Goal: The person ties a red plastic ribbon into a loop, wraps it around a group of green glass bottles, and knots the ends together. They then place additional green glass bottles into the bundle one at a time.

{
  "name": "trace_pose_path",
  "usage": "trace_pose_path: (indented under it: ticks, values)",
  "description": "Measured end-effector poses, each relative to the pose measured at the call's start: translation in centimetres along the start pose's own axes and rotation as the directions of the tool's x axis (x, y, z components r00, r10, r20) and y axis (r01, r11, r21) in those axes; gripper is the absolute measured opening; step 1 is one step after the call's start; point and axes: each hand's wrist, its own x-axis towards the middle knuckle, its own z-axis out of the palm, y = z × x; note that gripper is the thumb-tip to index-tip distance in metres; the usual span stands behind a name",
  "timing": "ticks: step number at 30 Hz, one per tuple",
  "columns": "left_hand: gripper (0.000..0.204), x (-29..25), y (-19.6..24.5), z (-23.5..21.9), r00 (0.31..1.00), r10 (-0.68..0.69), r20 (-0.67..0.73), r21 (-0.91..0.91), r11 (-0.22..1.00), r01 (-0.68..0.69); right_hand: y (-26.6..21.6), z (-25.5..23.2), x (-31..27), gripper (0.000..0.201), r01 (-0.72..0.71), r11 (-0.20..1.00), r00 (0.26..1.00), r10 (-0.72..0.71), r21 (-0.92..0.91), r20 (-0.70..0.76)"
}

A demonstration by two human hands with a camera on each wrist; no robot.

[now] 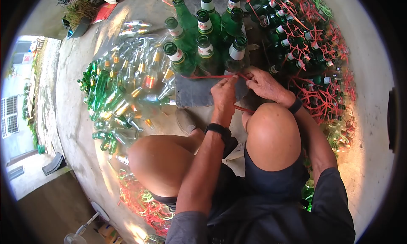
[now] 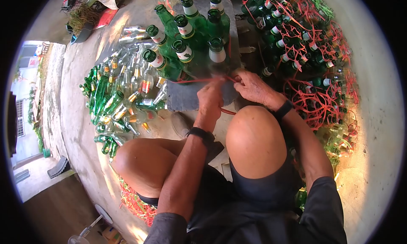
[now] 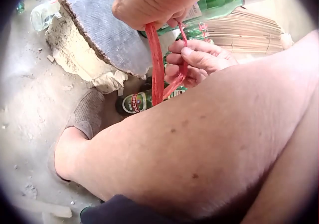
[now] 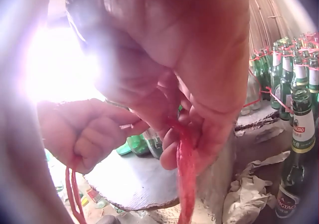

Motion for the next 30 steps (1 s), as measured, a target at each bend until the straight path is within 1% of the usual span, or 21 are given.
trace_pose_path:
  ticks: [1,2,4,5,6,7,8,9,10,11,13,14,15,16,17,19,20,22,23,25,30]
  values:
    - [0.02,0.1,-0.1,-0.1,1.0,-0.005,0.004,0.011,1.0,0.005,0.0,0.2,0.2,0.028,0.012,0.998,0.999,-0.01,0.064,-0.034]
    - [0.02,0.2,-0.1,-0.1,1.0,-0.011,0.009,0.022,1.0,0.011,0.0,0.2,0.3,0.028,0.015,0.998,0.999,-0.013,0.063,-0.034]
    - [0.021,0.3,-0.3,-0.2,1.0,-0.005,0.017,0.019,1.0,0.005,-1.2,-0.1,0.7,0.025,-0.027,1.0,0.998,0.027,0.007,0.051]
    - [0.021,0.4,-0.4,-0.3,1.0,-0.001,0.024,0.016,1.0,0.0,-1.9,-0.3,0.8,0.025,-0.025,1.0,0.998,0.024,0.006,0.052]
    - [0.021,0.4,-0.3,-0.2,1.0,0.001,0.022,0.015,1.0,-0.002,-3.0,-0.7,0.7,0.022,-0.161,0.986,0.985,0.158,0.042,0.072]
    - [0.021,0.3,-0.3,-0.2,1.0,0.009,0.024,0.013,1.0,-0.009,-3.6,-0.8,0.7,0.02,-0.296,0.952,0.953,0.288,0.075,0.098]
    - [0.021,0.2,-0.3,-0.2,1.0,0.015,0.026,0.013,1.0,-0.016,-2.4,-0.3,0.9,0.02,-0.295,0.952,0.953,0.287,0.075,0.101]
    - [0.021,0.2,-0.3,-0.3,1.0,0.014,0.024,0.012,1.0,-0.015,-0.4,0.5,1.2,0.02,-0.075,0.997,0.997,0.075,0.032,-0.001]
    - [0.021,0.2,-0.3,-0.4,0.999,0.024,0.034,0.022,0.999,-0.025,0.1,0.8,1.3,0.021,0.143,0.989,0.985,-0.146,-0.032,-0.092]
    - [0.021,0.3,-0.3,-0.4,0.998,0.034,0.045,0.033,0.999,-0.035,0.6,0.9,1.3,0.021,0.143,0.989,0.985,-0.145,-0.032,-0.091]
    - [0.022,0.3,-0.2,-0.3,0.999,0.038,0.035,0.058,0.997,-0.04,-0.1,0.7,1.2,0.022,0.087,0.992,0.989,-0.097,-0.092,-0.107]
    - [0.022,0.2,-0.1,-0.3,0.999,0.041,0.024,0.084,0.995,-0.043,-0.1,0.7,1.3,0.022,0.088,0.992,0.99,-0.097,-0.092,-0.106]
    - [0.022,0.2,0.0,-0.4,0.999,0.038,0.022,0.084,0.996,-0.04,0.0,0.7,1.4,0.02,0.09,0.985,0.987,-0.108,-0.148,-0.119]
    - [0.022,0.3,0.1,-0.4,0.996,0.081,0.032,0.115,0.99,-0.084,0.2,0.7,1.4,0.019,0.089,0.975,0.984,-0.117,-0.205,-0.132]
    - [0.022,0.3,0.0,-0.4,0.992,0.12,0.043,0.143,0.982,-0.125,0.4,0.8,1.5,0.019,0.082,0.975,0.986,-0.11,-0.204,-0.129]
    - [0.023,0.6,-0.1,-0.5,0.991,0.13,0.044,0.145,0.98,-0.135,0.7,1.3,1.7,0.017,0.104,0.961,0.968,-0.157,-0.257,-0.194]
    - [0.025,0.9,-0.1,-0.5,0.987,0.153,0.049,0.147,0.976,-0.159,0.8,1.4,1.9,0.017,0.101,0.961,0.97,-0.153,-0.257,-0.191]
    - [0.024,0.8,0.1,-0.5,0.986,0.158,0.046,0.16,0.973,-0.163,1.0,1.6,2.0,0.016,0.118,0.939,0.954,-0.197,-0.324,-0.225]
    - [0.024,0.8,0.1,-0.5,0.985,0.167,0.043,0.174,0.97,-0.172,1.1,1.7,2.2,0.016,0.114,0.94,0.956,-0.192,-0.322,-0.223]
    - [0.024,0.6,0.2,-0.6,0.984,0.172,0.045,0.176,0.968,-0.178,1.4,1.8,2.3,0.015,0.114,0.946,0.941,-0.202,-0.305,-0.273]
    - [0.024,0.6,0.4,-0.8,0.978,0.202,0.055,0.197,0.958,-0.209,1.7,1.8,2.7,0.014,0.114,0.956,0.935,-0.195,-0.271,-0.296]
